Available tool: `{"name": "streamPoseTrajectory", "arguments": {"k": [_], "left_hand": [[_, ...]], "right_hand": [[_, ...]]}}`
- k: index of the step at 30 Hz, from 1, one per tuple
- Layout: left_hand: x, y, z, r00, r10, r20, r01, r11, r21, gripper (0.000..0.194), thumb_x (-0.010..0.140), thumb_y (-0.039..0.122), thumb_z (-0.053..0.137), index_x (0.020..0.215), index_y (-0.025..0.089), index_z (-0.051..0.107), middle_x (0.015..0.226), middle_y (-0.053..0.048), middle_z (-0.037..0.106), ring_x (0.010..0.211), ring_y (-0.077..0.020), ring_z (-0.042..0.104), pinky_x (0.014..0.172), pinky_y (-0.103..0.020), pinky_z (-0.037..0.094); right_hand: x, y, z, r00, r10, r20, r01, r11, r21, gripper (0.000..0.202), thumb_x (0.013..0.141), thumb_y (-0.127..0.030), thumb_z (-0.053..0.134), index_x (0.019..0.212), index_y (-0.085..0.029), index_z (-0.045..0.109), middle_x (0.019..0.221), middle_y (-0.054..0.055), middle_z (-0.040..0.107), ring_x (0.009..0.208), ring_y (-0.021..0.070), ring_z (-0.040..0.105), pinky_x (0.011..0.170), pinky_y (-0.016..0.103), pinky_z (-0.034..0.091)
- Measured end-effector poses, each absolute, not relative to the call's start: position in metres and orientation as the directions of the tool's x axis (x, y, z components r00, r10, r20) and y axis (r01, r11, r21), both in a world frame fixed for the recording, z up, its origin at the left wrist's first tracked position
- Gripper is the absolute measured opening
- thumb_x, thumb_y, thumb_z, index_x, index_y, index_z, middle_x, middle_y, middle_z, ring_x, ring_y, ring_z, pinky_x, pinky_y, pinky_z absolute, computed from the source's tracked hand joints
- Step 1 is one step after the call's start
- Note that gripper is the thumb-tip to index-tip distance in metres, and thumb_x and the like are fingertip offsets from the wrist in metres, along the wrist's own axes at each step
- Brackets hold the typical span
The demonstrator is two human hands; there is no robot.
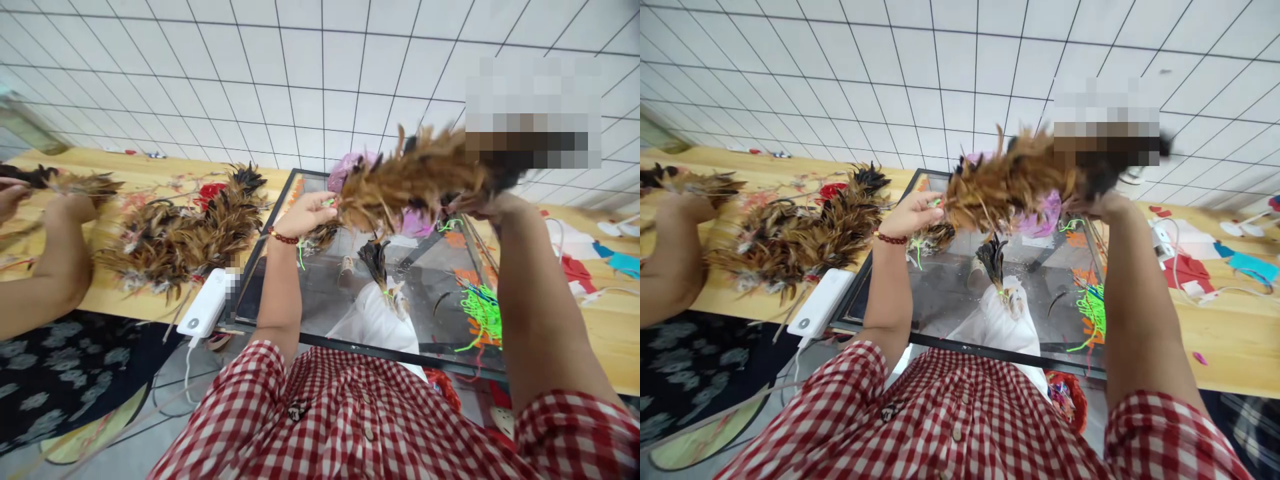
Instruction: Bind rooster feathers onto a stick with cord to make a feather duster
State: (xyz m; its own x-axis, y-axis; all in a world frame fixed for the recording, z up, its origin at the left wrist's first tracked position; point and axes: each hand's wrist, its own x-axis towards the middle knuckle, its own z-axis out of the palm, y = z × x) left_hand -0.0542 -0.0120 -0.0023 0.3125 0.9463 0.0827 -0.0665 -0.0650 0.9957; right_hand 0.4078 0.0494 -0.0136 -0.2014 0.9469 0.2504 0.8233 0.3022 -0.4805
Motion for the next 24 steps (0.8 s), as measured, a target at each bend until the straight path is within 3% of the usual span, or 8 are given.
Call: {"name": "streamPoseTrajectory", "arguments": {"k": [4,9,12,15,17,19,20,24], "left_hand": [[-0.048,-0.011,0.005,0.148,0.989,-0.016,-0.406,0.075,0.911,0.030,0.082,0.023,0.085,0.075,0.019,0.056,0.053,0.009,0.042,0.041,-0.0007,0.031,0.041,-0.011,0.017],[-0.056,-0.001,0.005,-0.100,0.991,-0.090,-0.526,0.024,0.850,0.041,0.090,0.039,0.080,0.074,0.020,0.047,0.056,0.010,0.041,0.039,0.0005,0.029,0.038,-0.010,0.017],[-0.061,0.007,-0.001,-0.208,0.974,-0.090,-0.535,-0.037,0.844,0.043,0.095,0.046,0.074,0.075,0.020,0.046,0.054,0.010,0.042,0.038,0.0007,0.028,0.036,-0.010,0.016],[-0.061,0.010,-0.002,-0.203,0.969,-0.143,-0.581,-0.002,0.814,0.045,0.095,0.055,0.071,0.078,0.021,0.046,0.053,0.010,0.040,0.037,-0.0002,0.027,0.034,-0.011,0.016],[-0.059,0.007,0.002,-0.147,0.976,-0.160,-0.632,0.032,0.775,0.046,0.094,0.057,0.071,0.077,0.021,0.047,0.053,0.010,0.039,0.037,-0.0002,0.025,0.033,-0.012,0.016],[-0.057,0.002,0.009,-0.076,0.982,-0.172,-0.680,0.075,0.729,0.047,0.095,0.055,0.070,0.075,0.020,0.046,0.054,0.010,0.037,0.037,0.0002,0.024,0.033,-0.012,0.016],[-0.056,-0.001,0.012,-0.036,0.983,-0.178,-0.700,0.102,0.707,0.047,0.096,0.053,0.069,0.074,0.020,0.046,0.054,0.010,0.036,0.037,0.0005,0.024,0.034,-0.012,0.016],[-0.050,-0.008,0.019,0.099,0.973,-0.206,-0.734,0.212,0.646,0.045,0.103,0.048,0.061,0.072,0.018,0.047,0.055,0.010,0.036,0.036,0.0011,0.026,0.034,-0.010,0.017]], "right_hand": [[0.387,0.015,-0.031,0.019,0.992,-0.127,0.667,-0.107,-0.737,0.041,0.067,-0.063,0.085,0.071,-0.024,0.076,0.049,-0.003,0.049,0.048,0.0104,0.030,0.054,0.035,0.038],[0.332,-0.041,-0.026,0.093,0.993,-0.070,0.465,-0.105,-0.879,0.039,0.055,-0.055,0.094,0.068,-0.025,0.074,0.065,0.005,0.064,0.061,0.0164,0.046,0.066,0.039,0.042],[0.301,-0.068,-0.028,-0.311,0.935,-0.174,0.506,0.008,-0.862,0.042,0.063,-0.063,0.088,0.071,-0.024,0.077,0.076,0.006,0.072,0.075,0.0209,0.063,0.078,0.038,0.051],[0.270,-0.070,-0.038,-0.780,0.503,-0.371,0.505,0.157,-0.848,0.043,0.082,-0.062,0.076,0.086,-0.019,0.082,0.088,0.008,0.076,0.083,0.0212,0.069,0.082,0.036,0.054],[0.245,-0.054,-0.051,-0.828,0.465,-0.314,0.471,0.272,-0.839,0.042,0.091,-0.057,0.067,0.097,-0.018,0.082,0.103,0.011,0.078,0.095,0.0225,0.070,0.090,0.037,0.054],[0.214,-0.030,-0.066,-0.581,0.814,-0.007,0.566,0.398,-0.722,0.037,0.101,-0.043,0.053,0.098,-0.019,0.081,0.106,0.011,0.078,0.100,0.0229,0.069,0.096,0.038,0.052],[0.196,-0.019,-0.074,-0.482,0.866,0.130,0.632,0.447,-0.633,0.033,0.102,-0.033,0.051,0.102,-0.019,0.081,0.112,0.012,0.077,0.108,0.0241,0.068,0.103,0.040,0.049],[0.120,0.005,-0.098,-0.678,0.707,0.203,0.631,0.701,-0.334,0.029,0.099,-0.025,0.060,0.118,-0.020,0.080,0.123,0.013,0.074,0.120,0.0296,0.062,0.110,0.046,0.044]]}}
